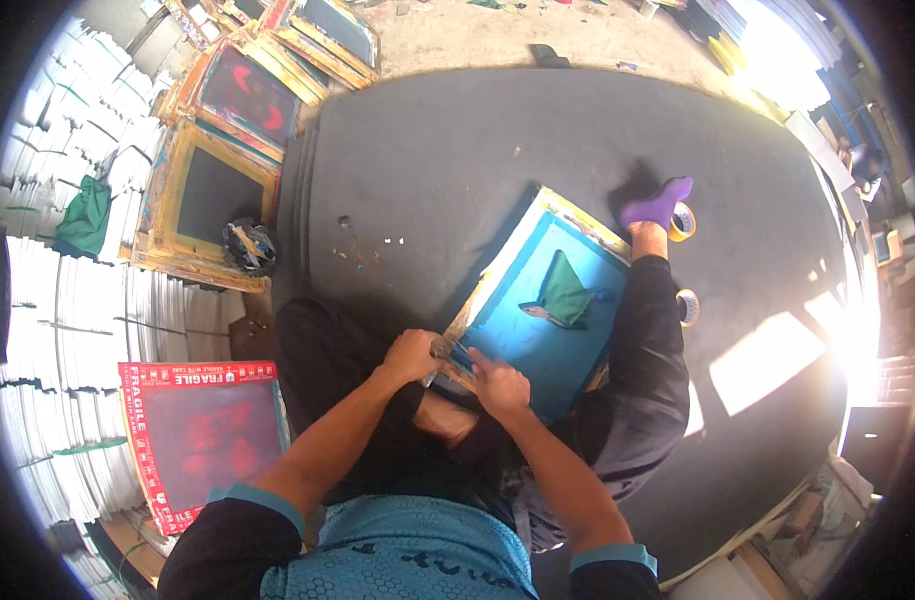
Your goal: The person sits on the floor and uses a small metal scraper to remove dried green ink from a blue screen-printing frame. The person repeatedly scrapes the mesh surface and edges of the frame, lifting off flakes of dried ink.
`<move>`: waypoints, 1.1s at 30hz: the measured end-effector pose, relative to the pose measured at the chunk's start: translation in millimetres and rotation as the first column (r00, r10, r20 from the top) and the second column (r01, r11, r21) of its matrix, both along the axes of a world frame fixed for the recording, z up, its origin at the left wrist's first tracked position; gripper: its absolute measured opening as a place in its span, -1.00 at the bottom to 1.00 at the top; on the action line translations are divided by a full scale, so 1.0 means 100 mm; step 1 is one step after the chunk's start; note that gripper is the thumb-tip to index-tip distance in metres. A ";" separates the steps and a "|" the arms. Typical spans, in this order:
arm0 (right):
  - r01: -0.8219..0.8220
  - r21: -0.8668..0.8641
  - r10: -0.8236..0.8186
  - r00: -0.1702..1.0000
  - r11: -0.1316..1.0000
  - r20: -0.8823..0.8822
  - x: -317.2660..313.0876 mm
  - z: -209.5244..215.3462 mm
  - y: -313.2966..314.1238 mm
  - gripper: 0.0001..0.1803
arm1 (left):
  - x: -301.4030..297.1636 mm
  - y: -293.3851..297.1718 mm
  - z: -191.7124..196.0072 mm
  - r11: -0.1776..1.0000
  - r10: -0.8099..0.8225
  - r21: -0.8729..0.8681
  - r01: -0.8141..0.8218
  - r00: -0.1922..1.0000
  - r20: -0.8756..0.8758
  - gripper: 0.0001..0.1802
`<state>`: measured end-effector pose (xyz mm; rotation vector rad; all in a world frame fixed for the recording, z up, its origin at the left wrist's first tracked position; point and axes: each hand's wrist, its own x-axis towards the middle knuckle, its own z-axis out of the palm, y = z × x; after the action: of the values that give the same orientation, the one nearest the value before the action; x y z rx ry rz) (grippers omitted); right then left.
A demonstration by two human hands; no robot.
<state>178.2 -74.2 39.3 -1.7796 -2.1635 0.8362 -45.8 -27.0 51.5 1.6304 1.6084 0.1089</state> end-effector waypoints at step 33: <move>0.032 -0.098 -0.003 0.960 0.995 0.280 -0.22 0.35 0.23 -0.56 | 0.04 0.14 -0.10 1.000 0.028 0.003 -0.028 0.996 -0.084 -0.42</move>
<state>156.2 -50.8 74.2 -2.0762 -2.3073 0.7410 -41.4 -12.7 41.2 1.6332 1.6950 0.0567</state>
